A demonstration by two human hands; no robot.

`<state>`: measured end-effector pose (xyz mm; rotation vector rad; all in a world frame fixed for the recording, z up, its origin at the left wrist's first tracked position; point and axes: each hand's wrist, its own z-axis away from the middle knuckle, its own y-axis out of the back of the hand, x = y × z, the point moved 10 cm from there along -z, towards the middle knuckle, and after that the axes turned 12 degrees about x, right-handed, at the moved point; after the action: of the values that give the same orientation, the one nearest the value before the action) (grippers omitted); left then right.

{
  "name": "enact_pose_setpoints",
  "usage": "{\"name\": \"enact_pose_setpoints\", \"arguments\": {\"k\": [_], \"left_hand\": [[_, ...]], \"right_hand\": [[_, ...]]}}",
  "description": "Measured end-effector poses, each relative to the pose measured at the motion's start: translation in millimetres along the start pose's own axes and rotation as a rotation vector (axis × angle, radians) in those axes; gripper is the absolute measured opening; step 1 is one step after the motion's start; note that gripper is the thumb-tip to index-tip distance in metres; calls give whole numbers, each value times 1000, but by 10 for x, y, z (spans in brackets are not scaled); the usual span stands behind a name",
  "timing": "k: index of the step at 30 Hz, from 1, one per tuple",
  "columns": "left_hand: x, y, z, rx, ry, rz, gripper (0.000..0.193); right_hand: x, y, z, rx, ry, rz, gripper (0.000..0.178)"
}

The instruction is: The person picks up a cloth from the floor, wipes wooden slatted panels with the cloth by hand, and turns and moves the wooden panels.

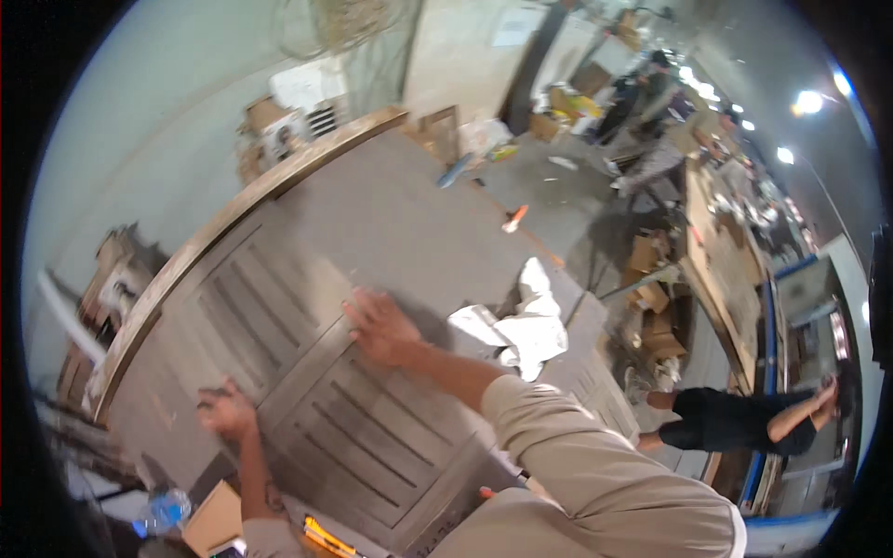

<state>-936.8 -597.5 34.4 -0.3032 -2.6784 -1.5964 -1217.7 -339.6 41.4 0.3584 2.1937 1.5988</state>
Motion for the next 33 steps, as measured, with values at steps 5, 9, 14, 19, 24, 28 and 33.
{"name": "enact_pose_setpoints", "arguments": {"k": [5, 9, 14, 19, 24, 28, 33], "left_hand": [[87, 81, 27, -77, 53, 122, 78], [78, 76, 98, -86, 59, 156, 79], [4, 23, 121, -84, 33, 121, 79], [109, -4, 53, 22, -73, 143, 82], [32, -104, -40, 18, -48, 3, 84], [71, -238, 31, -58, -31, 30, 85], [-128, -276, 6, -37, -107, 77, 77]], "right_hand": [[52, -11, 20, 37, 34, 29, 57], [16, 4, 71, 3, 43, 11, 57], [-17, 9, 66, 21, 1, -21, 56], [20, 59, -11, 97, 28, -38, 53], [11, -21, -48, 118, 52, -72, 54], [95, -69, 5, 137, 31, -49, 54], [-32, 39, 80, 189, 151, 113, 57]]}}
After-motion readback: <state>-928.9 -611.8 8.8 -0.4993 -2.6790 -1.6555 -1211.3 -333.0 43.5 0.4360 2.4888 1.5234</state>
